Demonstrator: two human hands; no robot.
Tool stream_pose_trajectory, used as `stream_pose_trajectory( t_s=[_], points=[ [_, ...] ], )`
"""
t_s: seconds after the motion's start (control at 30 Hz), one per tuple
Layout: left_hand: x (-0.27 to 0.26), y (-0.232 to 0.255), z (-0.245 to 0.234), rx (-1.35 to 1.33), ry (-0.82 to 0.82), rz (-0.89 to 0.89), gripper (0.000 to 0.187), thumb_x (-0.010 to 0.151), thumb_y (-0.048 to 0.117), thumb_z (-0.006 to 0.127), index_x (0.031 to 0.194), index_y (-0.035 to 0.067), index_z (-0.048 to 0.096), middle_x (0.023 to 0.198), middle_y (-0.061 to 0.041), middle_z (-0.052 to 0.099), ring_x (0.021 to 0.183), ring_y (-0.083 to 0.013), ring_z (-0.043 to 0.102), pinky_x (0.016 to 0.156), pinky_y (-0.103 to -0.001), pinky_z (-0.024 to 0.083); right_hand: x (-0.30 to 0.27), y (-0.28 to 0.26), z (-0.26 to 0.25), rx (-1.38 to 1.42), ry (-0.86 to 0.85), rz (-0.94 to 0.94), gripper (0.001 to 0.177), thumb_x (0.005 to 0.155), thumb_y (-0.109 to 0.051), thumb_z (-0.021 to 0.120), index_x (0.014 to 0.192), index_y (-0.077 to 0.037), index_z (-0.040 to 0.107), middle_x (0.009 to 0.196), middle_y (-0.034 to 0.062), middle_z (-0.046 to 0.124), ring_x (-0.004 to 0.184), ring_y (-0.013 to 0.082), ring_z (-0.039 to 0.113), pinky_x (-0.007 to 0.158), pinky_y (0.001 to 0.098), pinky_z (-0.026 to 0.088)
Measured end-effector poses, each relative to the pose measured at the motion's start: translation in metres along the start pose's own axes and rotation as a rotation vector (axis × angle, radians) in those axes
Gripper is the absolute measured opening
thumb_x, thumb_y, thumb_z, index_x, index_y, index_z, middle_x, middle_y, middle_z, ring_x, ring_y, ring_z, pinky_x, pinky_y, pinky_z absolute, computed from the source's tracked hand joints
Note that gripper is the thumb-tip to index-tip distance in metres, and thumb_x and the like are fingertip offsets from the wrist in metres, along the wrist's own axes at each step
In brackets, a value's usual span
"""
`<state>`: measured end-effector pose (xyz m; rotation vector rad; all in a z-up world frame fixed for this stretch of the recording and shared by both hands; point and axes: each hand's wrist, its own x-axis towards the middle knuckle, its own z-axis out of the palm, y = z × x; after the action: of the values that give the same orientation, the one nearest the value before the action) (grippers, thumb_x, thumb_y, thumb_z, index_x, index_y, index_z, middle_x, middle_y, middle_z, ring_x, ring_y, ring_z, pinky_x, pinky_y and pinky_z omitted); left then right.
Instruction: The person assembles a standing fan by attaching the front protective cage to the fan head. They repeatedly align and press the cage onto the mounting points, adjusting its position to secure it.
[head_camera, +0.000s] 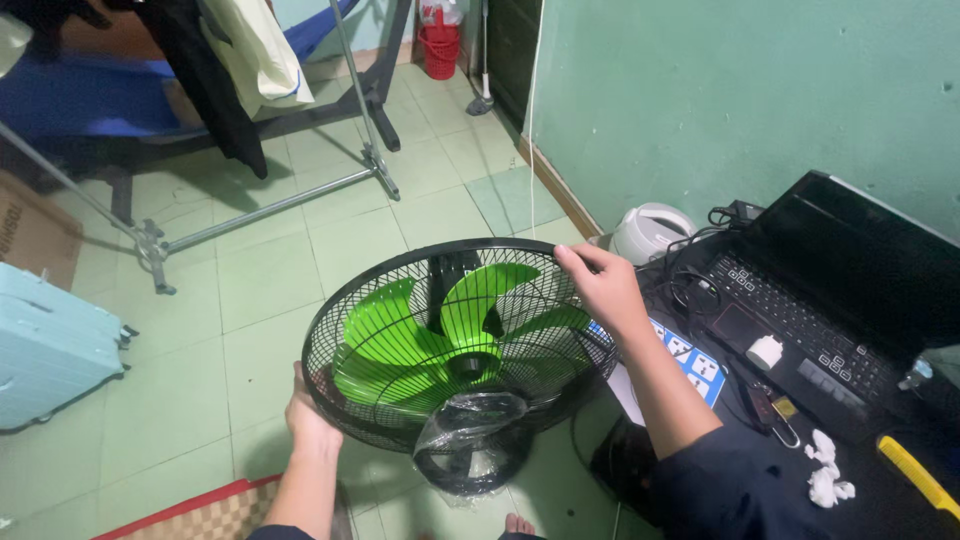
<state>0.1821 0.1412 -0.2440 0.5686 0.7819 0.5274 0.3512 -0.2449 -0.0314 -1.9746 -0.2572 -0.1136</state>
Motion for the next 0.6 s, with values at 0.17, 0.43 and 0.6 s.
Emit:
stream_pose_trajectory(
  t_s=[0.17, 0.43, 0.6],
  points=[
    [-0.021, 0.014, 0.02, 0.186, 0.114, -0.008, 0.055, 0.111, 0.05, 0.051, 0.122, -0.003, 0.062, 0.103, -0.012, 0.064, 0.086, -0.0271, 0.055, 0.073, -0.043, 0.042, -0.007, -0.005, 0.001, 0.003, 0.047, -0.019, 0.041, 0.093, -0.039, 0.07, 0.103, 0.0, 0.078, 0.081, 0.0022, 0.074, 0.075, 0.0084, 0.062, 0.071, 0.0263, 0.05],
    [-0.068, 0.031, 0.041, 0.081, -0.137, 0.247, 0.032, 0.107, 0.034, 0.045, 0.115, 0.006, 0.06, 0.106, -0.004, 0.068, 0.095, -0.0155, 0.065, 0.085, -0.032, 0.052, -0.012, -0.009, 0.005, 0.004, 0.093, 0.025, 0.04, 0.093, -0.039, 0.069, 0.104, -0.002, 0.078, 0.08, 0.002, 0.076, 0.074, 0.0066, 0.063, 0.071, 0.0243, 0.051],
    [-0.068, 0.027, 0.045, 0.119, -0.071, 0.389, 0.023, 0.109, 0.026, 0.049, 0.107, 0.006, 0.059, 0.1, -0.005, 0.067, 0.089, -0.0135, 0.064, 0.08, -0.03, 0.053, -0.019, -0.004, 0.006, -0.012, 0.134, 0.008, 0.037, 0.095, -0.036, 0.068, 0.105, -0.002, 0.077, 0.076, 0.0028, 0.071, 0.071, 0.0073, 0.059, 0.068, 0.0253, 0.049]
  ],
)
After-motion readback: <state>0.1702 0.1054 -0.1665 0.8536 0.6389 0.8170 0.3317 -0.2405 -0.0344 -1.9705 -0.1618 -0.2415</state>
